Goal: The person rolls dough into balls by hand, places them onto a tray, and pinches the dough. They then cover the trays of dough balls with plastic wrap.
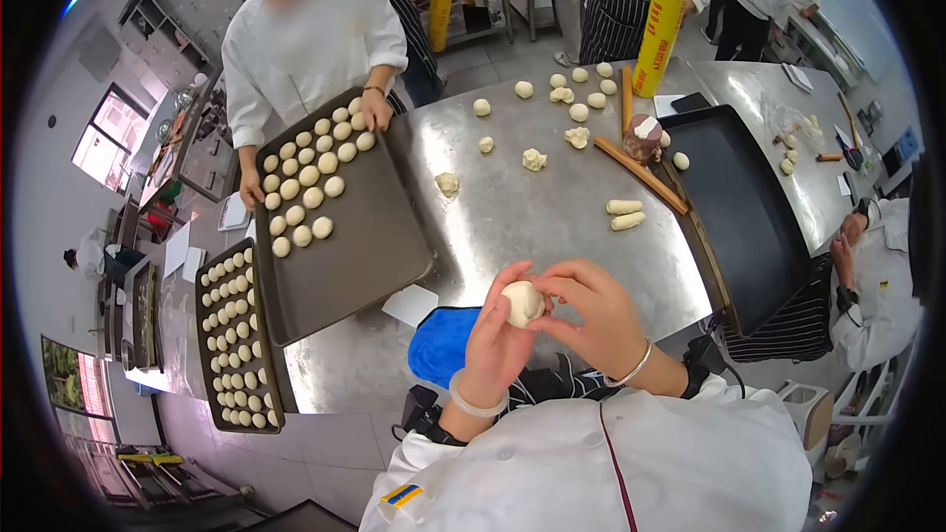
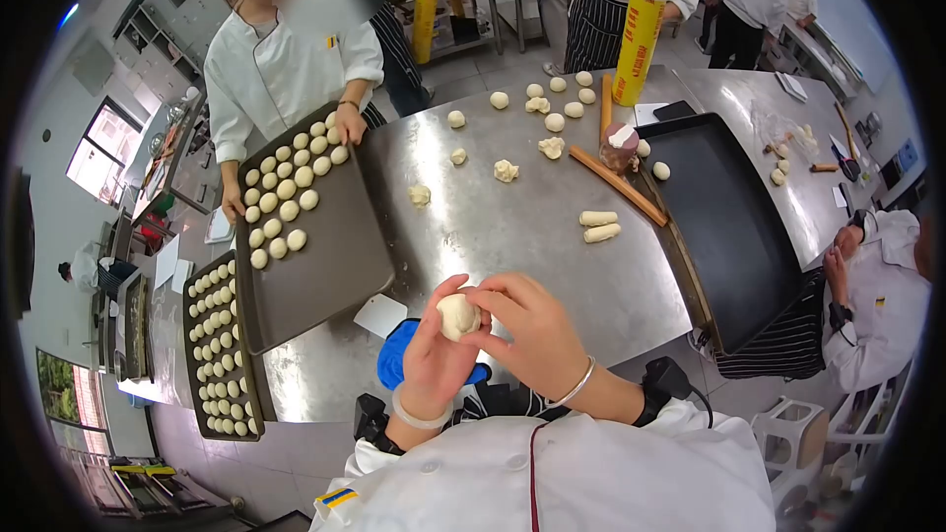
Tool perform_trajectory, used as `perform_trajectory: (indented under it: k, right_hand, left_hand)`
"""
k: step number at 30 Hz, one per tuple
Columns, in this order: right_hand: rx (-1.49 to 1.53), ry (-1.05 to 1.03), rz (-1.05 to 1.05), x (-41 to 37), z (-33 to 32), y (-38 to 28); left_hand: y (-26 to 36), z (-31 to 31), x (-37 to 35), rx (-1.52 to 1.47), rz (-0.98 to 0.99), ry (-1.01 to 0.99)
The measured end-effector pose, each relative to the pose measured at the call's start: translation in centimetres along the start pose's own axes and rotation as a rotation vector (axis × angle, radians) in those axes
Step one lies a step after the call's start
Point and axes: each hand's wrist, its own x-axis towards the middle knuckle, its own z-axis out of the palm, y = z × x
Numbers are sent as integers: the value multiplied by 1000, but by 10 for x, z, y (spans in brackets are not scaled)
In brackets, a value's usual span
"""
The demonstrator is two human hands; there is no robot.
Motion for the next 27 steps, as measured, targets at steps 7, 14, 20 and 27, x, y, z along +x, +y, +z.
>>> perform_trajectory:
  k: [7,14,20,27]
  right_hand:
    - [-139,30,-85,-2,8,-5]
    - [-126,-6,-94,-13,31,6]
    - [-128,-24,-102,-17,36,12]
    - [-71,36,-13,-12,34,10]
  left_hand:
    - [-6,2,-9,-43,87,77]
    - [-8,-19,-26,-47,10,101]
    - [-8,-29,-36,-27,-96,111]
    - [-1,-25,-33,118,-70,153]
